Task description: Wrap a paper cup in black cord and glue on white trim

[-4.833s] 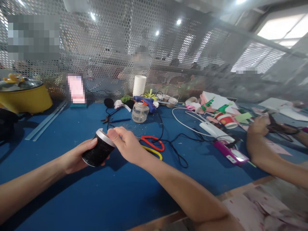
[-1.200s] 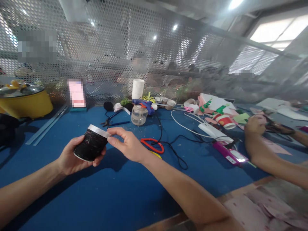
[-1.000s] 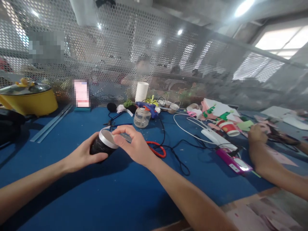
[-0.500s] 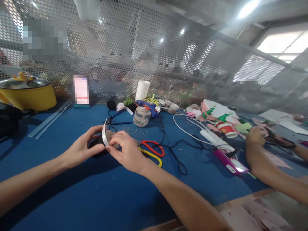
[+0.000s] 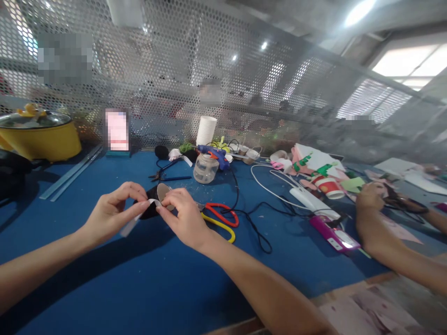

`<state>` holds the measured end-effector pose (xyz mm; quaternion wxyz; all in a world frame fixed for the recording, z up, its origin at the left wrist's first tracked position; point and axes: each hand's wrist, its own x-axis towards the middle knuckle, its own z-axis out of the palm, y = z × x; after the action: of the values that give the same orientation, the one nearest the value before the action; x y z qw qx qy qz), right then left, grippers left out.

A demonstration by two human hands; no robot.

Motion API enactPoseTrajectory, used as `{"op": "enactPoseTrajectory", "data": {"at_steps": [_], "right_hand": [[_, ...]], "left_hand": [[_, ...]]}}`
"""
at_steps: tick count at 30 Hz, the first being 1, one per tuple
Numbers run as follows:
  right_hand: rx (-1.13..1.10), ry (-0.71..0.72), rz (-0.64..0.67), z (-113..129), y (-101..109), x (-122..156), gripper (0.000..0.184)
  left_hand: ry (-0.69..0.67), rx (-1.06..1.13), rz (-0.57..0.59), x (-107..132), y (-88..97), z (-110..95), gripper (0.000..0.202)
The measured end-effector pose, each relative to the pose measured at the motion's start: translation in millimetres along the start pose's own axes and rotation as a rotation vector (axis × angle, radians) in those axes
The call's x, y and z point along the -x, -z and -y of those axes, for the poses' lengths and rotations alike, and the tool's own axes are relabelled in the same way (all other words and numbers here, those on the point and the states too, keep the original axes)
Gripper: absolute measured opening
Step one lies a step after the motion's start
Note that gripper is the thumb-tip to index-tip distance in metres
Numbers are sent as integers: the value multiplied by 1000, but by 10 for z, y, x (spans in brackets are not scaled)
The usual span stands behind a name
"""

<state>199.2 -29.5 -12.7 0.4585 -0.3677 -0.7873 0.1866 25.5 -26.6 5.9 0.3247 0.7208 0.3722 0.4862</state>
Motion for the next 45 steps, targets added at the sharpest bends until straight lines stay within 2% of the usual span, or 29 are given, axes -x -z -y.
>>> {"op": "enactPoseTrajectory", "data": {"at_steps": [2,4,10,15,21,28,32,34,36,38,41,43,45], "right_hand": [[1,24,-6,-3,-7,7,12],[0,49,-13,-1,-10,11,12],[28,77,-22,27,-1,-3,13],[60,99,-45,20,-6,-6,13],[12,57,-86,5,3,-9,11],[-62,-25,-69,44,33,-22,11],[-115,-40,-53,39,48,-26,10],[-136,-52,-47,37,55,-25,9],[-149,-65,-25,54,70,-27,9],[-136,-66,33,94,109,-44,9],[-76,-68,114,158,263,-138,12],[0,-99,48,148,448,-268,17],[143,-169,-161,53,675,-443,21]], "left_hand": [[-16,-80,-37,-4,-5,39,14],[28,-127,-57,-12,1,78,21],[-38,-98,-38,-21,26,93,16],[35,-110,-31,-13,-2,90,21],[31,-187,-6,-14,-15,124,22],[77,-87,22,-20,-21,175,24],[131,24,-15,-39,-29,197,25],[184,48,24,-58,-10,181,31],[235,14,147,-77,25,154,42],[282,-38,290,-88,66,135,45],[306,-119,331,-91,106,142,50],[298,-144,305,-89,114,155,54],[295,-158,281,-87,110,156,58]]}}
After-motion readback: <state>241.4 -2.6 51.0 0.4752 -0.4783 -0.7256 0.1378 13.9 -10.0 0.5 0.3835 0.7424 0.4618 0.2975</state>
